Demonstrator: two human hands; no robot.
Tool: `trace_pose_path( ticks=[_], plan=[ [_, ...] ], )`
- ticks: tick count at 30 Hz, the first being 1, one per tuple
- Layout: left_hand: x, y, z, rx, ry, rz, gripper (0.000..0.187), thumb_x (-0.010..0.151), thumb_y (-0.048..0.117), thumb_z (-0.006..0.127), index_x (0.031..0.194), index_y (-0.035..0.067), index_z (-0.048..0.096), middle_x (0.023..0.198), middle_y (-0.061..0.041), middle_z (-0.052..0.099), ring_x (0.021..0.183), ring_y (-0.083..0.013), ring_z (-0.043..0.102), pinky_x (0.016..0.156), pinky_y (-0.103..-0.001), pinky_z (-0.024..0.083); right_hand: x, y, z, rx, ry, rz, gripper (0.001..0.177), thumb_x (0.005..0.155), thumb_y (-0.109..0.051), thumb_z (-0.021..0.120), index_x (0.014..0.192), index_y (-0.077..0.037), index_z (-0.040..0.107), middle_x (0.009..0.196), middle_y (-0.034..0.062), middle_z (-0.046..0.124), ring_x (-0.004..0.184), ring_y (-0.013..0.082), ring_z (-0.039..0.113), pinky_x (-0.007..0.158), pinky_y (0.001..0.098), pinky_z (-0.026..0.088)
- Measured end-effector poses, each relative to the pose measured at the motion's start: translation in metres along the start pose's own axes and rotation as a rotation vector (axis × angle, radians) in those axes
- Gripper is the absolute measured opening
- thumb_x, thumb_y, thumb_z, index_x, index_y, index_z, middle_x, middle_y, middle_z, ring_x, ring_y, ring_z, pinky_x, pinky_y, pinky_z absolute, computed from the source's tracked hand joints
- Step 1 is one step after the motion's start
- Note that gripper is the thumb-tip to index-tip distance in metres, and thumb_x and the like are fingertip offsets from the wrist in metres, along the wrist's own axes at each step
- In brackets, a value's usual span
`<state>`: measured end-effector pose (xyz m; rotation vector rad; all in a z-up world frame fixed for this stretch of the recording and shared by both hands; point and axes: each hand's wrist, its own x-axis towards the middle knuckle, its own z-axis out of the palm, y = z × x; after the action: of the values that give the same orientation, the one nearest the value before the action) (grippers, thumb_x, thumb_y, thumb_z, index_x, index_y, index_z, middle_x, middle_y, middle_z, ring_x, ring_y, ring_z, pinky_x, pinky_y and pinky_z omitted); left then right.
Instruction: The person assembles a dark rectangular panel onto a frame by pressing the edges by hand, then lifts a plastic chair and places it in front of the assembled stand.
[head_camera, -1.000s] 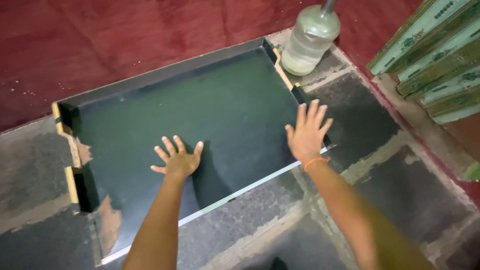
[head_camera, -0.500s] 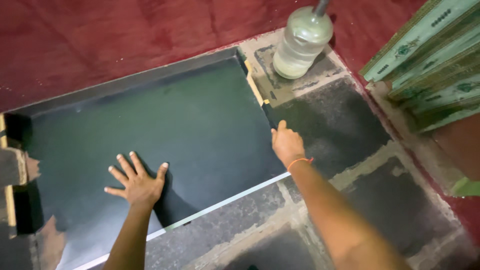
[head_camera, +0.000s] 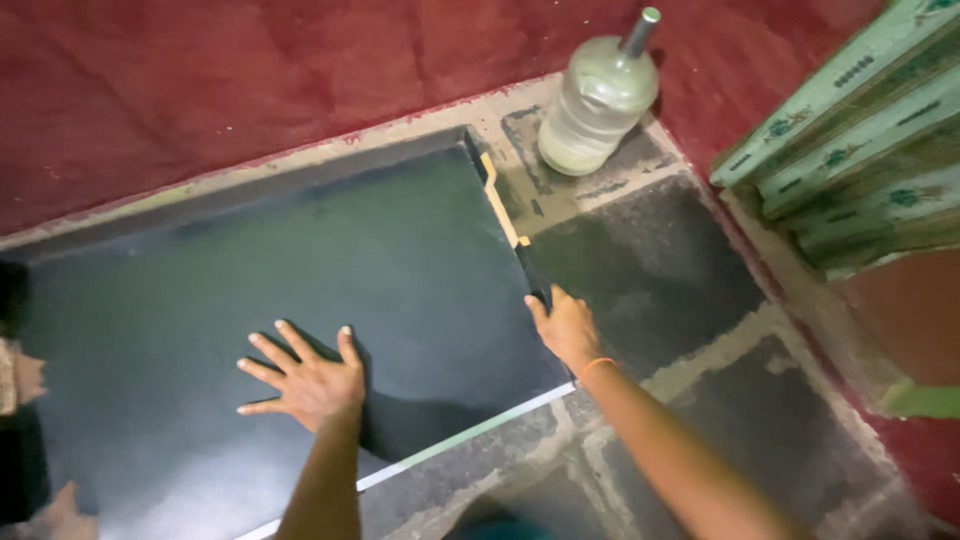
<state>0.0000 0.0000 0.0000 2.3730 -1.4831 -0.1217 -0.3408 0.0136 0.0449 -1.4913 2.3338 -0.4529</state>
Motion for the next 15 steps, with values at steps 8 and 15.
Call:
trace_pose_path(
  ticks=[8, 15],
  plan=[
    [0.002, 0.001, -0.004, 0.011, -0.039, -0.015, 0.095, 0.091, 0.070, 0.048, 0.163, 0.010, 0.032, 0.172, -0.021, 0.016, 0.155, -0.0499, 0.005, 0.104, -0.089, -0.001, -0.005, -0.011, -0.005, -0.098, -0.057, 0.085, 0.050, 0.094, -0.049, 0.063, 0.107, -0.001, 0.065, 0.093, 0.0310, 0.071, 0.094, 0.0509, 0.068, 0.084, 0.0566, 0.055],
    [0.002, 0.003, -0.005, 0.003, -0.005, 0.002, 0.094, 0.092, 0.069, 0.049, 0.163, 0.009, 0.034, 0.172, -0.022, 0.018, 0.156, -0.0520, 0.008, 0.103, -0.090, 0.001, -0.005, -0.023, -0.016, -0.058, -0.061, 0.089, 0.049, 0.093, -0.047, 0.066, 0.108, -0.001, 0.063, 0.094, 0.0302, 0.071, 0.095, 0.0501, 0.068, 0.084, 0.0561, 0.055]
  ],
)
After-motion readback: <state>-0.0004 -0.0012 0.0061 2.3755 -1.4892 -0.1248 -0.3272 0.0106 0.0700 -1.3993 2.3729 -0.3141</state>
